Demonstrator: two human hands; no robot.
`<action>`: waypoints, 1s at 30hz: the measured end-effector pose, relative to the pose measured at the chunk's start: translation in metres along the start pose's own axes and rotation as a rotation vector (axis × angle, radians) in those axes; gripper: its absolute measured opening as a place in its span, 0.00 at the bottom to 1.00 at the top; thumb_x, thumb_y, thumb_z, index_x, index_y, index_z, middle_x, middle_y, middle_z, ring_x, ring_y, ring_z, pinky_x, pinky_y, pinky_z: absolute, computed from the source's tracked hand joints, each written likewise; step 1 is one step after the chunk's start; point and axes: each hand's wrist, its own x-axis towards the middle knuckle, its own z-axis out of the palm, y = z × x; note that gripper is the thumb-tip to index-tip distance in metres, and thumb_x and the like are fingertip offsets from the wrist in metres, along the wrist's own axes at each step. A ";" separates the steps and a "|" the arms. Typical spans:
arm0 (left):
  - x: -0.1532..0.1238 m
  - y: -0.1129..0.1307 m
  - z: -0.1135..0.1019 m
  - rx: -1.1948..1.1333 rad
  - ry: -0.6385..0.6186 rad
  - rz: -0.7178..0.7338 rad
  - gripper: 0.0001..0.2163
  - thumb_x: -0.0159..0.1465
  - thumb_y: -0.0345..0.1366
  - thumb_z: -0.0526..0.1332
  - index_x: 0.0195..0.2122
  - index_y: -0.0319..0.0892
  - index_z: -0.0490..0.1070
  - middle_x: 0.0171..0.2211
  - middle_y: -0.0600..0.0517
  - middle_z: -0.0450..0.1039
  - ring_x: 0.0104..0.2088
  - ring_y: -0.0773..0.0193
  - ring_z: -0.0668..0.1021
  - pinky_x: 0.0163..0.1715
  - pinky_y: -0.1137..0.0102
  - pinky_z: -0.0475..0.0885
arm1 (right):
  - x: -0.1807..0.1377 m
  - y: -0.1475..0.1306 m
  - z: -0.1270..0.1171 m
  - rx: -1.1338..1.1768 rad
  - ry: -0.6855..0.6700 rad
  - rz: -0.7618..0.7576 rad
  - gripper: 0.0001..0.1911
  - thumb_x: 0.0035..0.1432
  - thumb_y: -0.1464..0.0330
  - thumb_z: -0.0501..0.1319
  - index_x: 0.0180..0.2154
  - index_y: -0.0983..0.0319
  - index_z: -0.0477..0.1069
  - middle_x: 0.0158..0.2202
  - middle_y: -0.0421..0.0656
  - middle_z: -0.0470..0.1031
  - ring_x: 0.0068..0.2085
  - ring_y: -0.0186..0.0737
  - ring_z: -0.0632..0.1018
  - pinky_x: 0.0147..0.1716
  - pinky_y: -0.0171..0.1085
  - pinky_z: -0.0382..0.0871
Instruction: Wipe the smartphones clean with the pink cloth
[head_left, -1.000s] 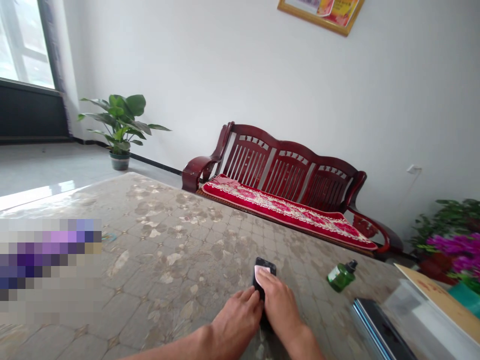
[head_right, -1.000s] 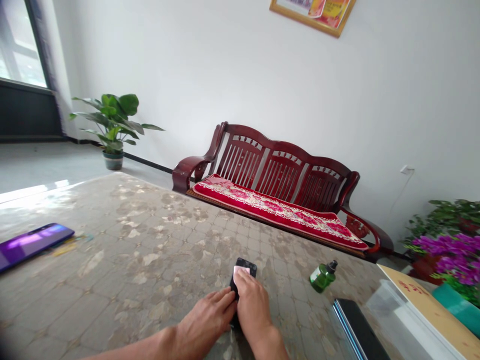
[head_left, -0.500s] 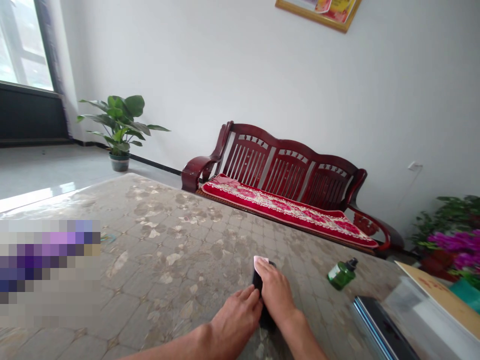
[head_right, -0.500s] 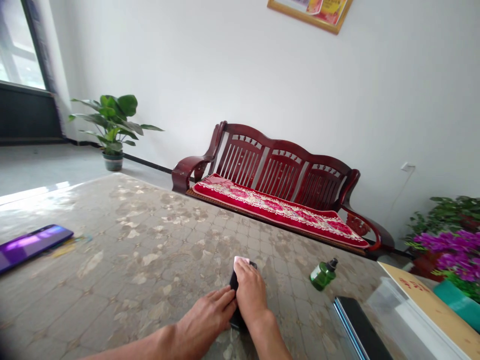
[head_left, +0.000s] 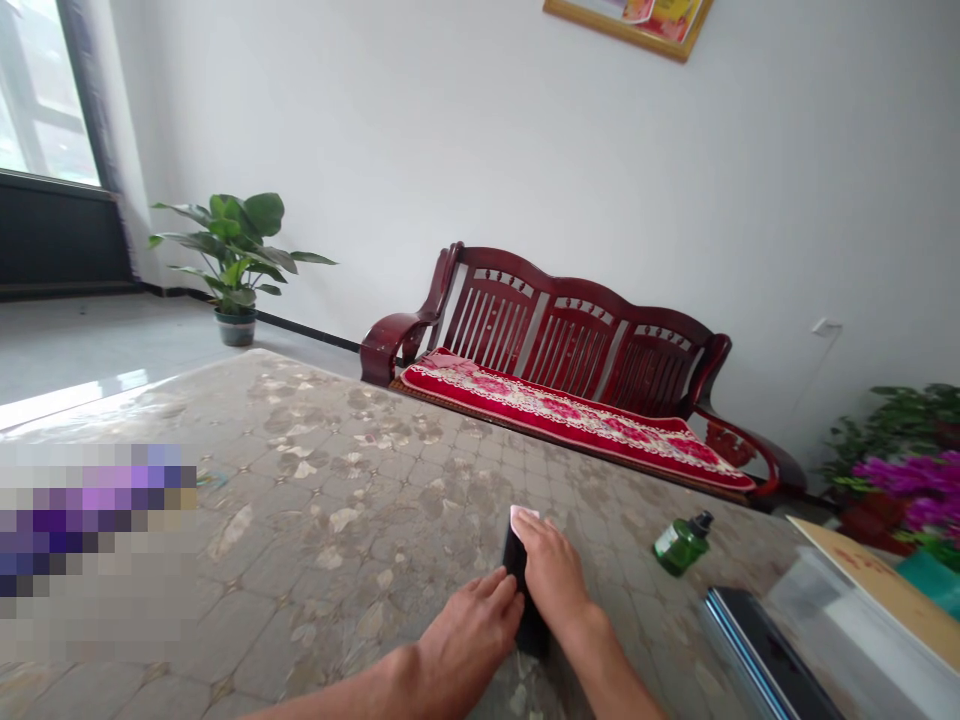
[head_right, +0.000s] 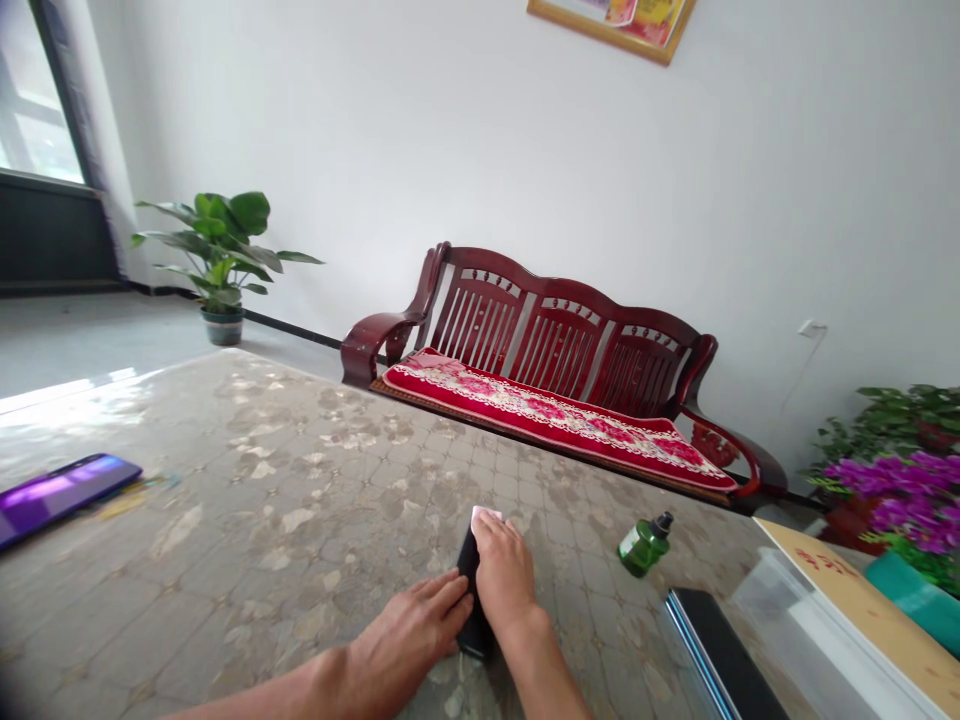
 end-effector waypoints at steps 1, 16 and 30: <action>0.000 -0.001 0.000 -0.009 -0.003 -0.006 0.16 0.68 0.34 0.60 0.56 0.35 0.68 0.53 0.41 0.71 0.57 0.51 0.70 0.55 0.62 0.69 | 0.001 0.001 0.001 0.005 0.011 0.001 0.30 0.57 0.81 0.48 0.57 0.60 0.69 0.59 0.47 0.70 0.61 0.43 0.69 0.62 0.44 0.60; 0.001 0.001 -0.009 -0.097 -0.019 -0.021 0.17 0.66 0.32 0.62 0.55 0.34 0.69 0.53 0.39 0.72 0.57 0.49 0.71 0.57 0.61 0.66 | -0.013 0.000 0.004 -0.026 0.012 -0.055 0.30 0.56 0.81 0.47 0.57 0.61 0.69 0.59 0.46 0.70 0.60 0.44 0.70 0.61 0.47 0.61; 0.004 0.000 -0.013 -0.149 -0.048 -0.032 0.18 0.65 0.35 0.64 0.54 0.36 0.70 0.54 0.41 0.71 0.57 0.50 0.71 0.59 0.61 0.66 | -0.038 -0.002 0.000 0.060 0.039 -0.135 0.30 0.56 0.81 0.48 0.56 0.58 0.70 0.57 0.42 0.72 0.58 0.43 0.72 0.59 0.44 0.64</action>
